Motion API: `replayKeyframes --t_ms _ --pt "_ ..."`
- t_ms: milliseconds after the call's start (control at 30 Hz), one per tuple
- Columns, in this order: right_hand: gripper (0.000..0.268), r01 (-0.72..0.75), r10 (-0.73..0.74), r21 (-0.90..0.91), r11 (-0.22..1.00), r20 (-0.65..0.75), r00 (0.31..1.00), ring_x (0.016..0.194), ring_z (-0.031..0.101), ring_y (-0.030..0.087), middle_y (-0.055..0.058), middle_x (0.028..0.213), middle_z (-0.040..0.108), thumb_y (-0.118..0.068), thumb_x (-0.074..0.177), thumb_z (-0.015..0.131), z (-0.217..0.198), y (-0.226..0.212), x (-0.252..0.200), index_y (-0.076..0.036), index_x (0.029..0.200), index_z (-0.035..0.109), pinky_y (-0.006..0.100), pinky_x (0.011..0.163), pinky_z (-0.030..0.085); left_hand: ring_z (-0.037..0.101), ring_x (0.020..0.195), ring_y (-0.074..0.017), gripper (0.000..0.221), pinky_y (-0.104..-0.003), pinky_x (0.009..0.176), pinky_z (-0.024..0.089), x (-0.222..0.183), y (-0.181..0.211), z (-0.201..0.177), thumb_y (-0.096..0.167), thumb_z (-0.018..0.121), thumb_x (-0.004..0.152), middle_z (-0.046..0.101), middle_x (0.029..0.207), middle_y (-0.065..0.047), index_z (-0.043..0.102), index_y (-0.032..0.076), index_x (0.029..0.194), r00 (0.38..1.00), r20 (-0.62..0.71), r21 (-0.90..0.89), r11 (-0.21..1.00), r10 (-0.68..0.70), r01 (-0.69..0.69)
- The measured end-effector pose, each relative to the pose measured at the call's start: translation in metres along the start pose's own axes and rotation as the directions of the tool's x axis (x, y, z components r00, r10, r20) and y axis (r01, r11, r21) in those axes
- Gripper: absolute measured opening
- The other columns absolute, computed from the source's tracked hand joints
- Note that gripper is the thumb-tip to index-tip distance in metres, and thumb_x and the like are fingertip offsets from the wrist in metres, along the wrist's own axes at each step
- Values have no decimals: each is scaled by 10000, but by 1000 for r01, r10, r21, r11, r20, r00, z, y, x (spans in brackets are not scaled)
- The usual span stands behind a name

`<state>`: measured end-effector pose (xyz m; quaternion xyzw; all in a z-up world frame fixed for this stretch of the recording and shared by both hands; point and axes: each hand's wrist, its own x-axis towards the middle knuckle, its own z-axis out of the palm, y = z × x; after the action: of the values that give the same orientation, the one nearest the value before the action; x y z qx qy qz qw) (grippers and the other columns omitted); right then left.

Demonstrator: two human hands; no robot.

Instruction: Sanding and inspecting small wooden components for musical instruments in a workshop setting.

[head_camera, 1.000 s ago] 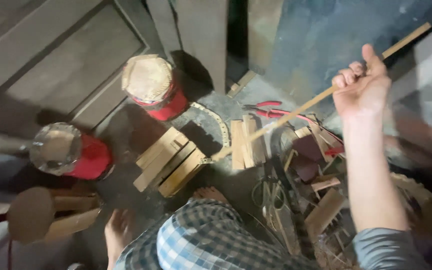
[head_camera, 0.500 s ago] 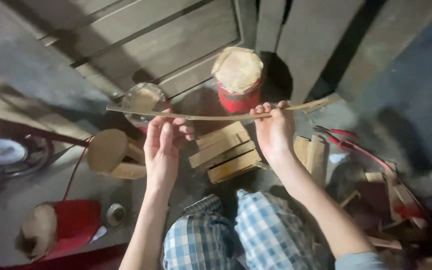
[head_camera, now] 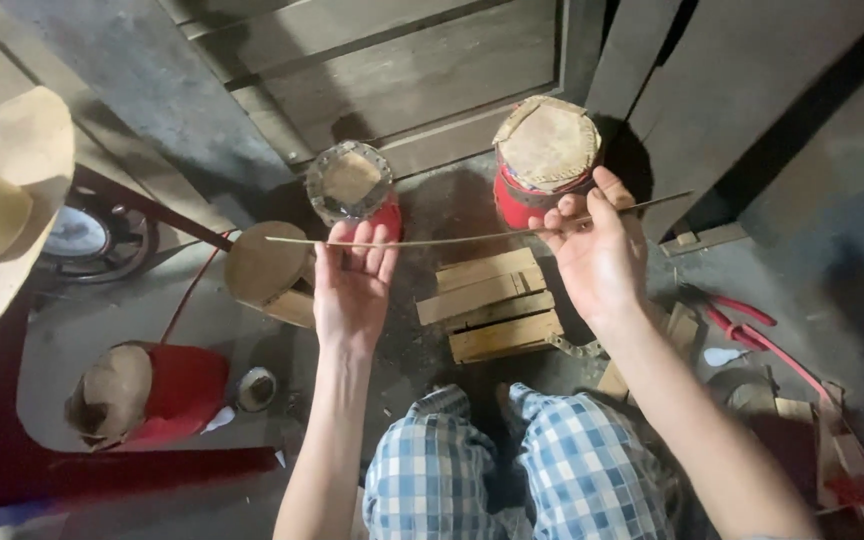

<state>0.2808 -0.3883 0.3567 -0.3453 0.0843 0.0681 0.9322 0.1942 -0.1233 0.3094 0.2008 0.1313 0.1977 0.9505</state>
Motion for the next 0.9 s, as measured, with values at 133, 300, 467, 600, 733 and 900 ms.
replayKeyframes --t_ms 133,300,467,600,733,900 --pt "248 94 -63 -195 976 159 985 627 654 217 81 754 583 -173 1082 473 18 5 -6 -222 1324 481 478 753 697 761 949 -305 402 -518 960 614 17 9 -23 478 545 1019 758 973 -134 750 134 1054 995 -102 -134 991 16 -30" --pt "470 436 -107 -693 575 464 879 415 585 175 113 642 574 -273 1114 357 31 12 2 -62 1515 230 304 410 609 509 488 -150 471 -360 619 605 -7 20 8 551 572 991 407 545 9 636 157 741 997 42 195 980 -57 48" --pt "670 584 -13 -755 298 609 793 462 570 154 125 708 578 -515 1069 184 57 6 2 -107 1600 219 271 428 589 433 341 -244 533 -462 475 580 -3 14 12 494 542 966 348 408 -73 520 120 587 953 116 455 868 -279 199" --pt "483 687 102 -720 97 694 712 638 657 232 144 932 693 -178 1092 398 46 11 19 -297 1559 432 371 624 581 408 317 -236 559 -436 497 550 7 20 14 476 502 973 302 370 -54 471 112 551 860 107 530 760 -499 375" --pt "555 780 208 -625 25 767 607 814 689 319 185 955 707 -41 1058 451 48 16 28 -319 1537 478 417 722 595 448 332 -229 534 -403 548 514 14 25 18 417 475 994 304 368 -22 471 112 556 765 107 616 646 -636 451" --pt "482 842 368 -503 -196 758 539 794 671 261 140 1114 666 -92 1066 450 49 19 30 -308 1490 525 373 660 604 477 331 -241 513 -450 567 563 27 10 3 407 493 958 332 351 -42 485 106 542 657 72 674 522 -750 523"
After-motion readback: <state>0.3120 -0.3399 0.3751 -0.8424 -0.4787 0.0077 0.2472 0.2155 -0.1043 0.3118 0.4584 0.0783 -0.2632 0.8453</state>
